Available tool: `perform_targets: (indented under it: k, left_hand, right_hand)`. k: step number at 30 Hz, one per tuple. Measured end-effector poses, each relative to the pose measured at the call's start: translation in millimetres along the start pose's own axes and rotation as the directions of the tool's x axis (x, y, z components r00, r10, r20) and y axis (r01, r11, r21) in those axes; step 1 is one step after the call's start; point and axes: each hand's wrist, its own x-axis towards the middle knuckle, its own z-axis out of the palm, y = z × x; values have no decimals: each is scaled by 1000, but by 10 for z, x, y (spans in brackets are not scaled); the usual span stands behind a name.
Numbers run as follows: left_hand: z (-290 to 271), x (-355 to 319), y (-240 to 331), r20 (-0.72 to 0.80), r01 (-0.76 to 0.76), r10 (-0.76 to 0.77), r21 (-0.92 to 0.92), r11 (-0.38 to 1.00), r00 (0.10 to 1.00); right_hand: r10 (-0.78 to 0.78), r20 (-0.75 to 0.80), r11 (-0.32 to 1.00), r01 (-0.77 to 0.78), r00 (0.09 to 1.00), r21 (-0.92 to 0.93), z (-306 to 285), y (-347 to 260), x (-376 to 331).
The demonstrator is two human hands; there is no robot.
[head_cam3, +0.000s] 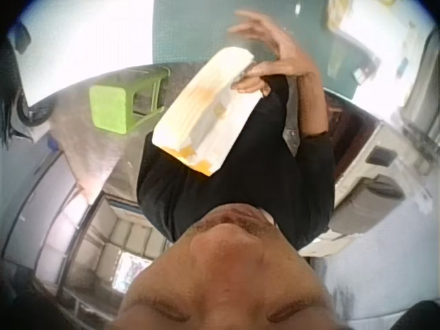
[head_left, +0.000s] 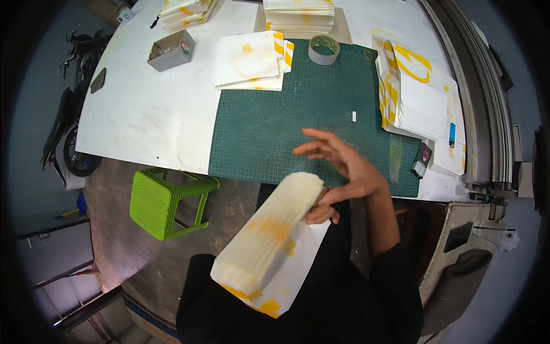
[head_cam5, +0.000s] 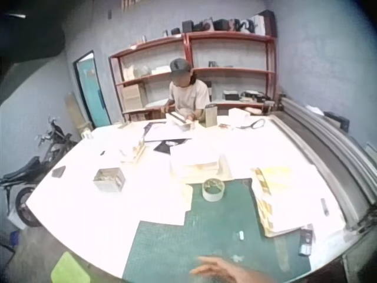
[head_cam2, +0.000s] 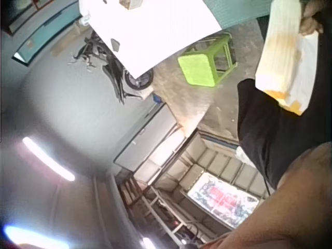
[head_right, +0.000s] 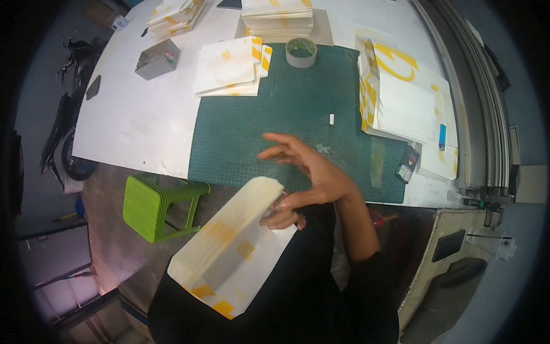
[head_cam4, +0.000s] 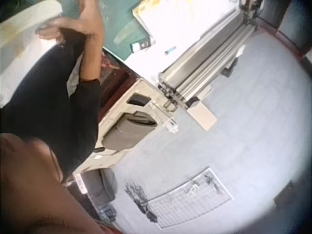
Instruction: The person organizes a stack of white papers with yellow printed designs on a green cutting mat. They repeatedly fan the papers to align the edges, smooth the stack, and place the organized papers onto a larger pile on the table.
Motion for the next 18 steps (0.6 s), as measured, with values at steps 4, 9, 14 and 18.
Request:
perform_targets:
  k: [4, 9, 14, 18]
  left_hand:
    - [-59, 30, -31, -36, -1, 1, -14, 1000, 999]
    - [-43, 5, -73, -93, -12, 14, 30, 999, 996]
    - [15, -57, -48, -170, -34, 57, 137, 990, 984]
    - [64, -78, -26, -259, -12, 84, 269, 963, 962]
  right_hand:
    - [70, 300, 963, -142, 952, 228, 12, 170, 30]
    - [105, 406, 945, -218, 908, 242, 83, 226, 23]
    - [177, 495, 937, -300, 851, 180, 165, 191, 79]
    - [183, 473, 944, -288, 862, 160, 180, 185, 58]
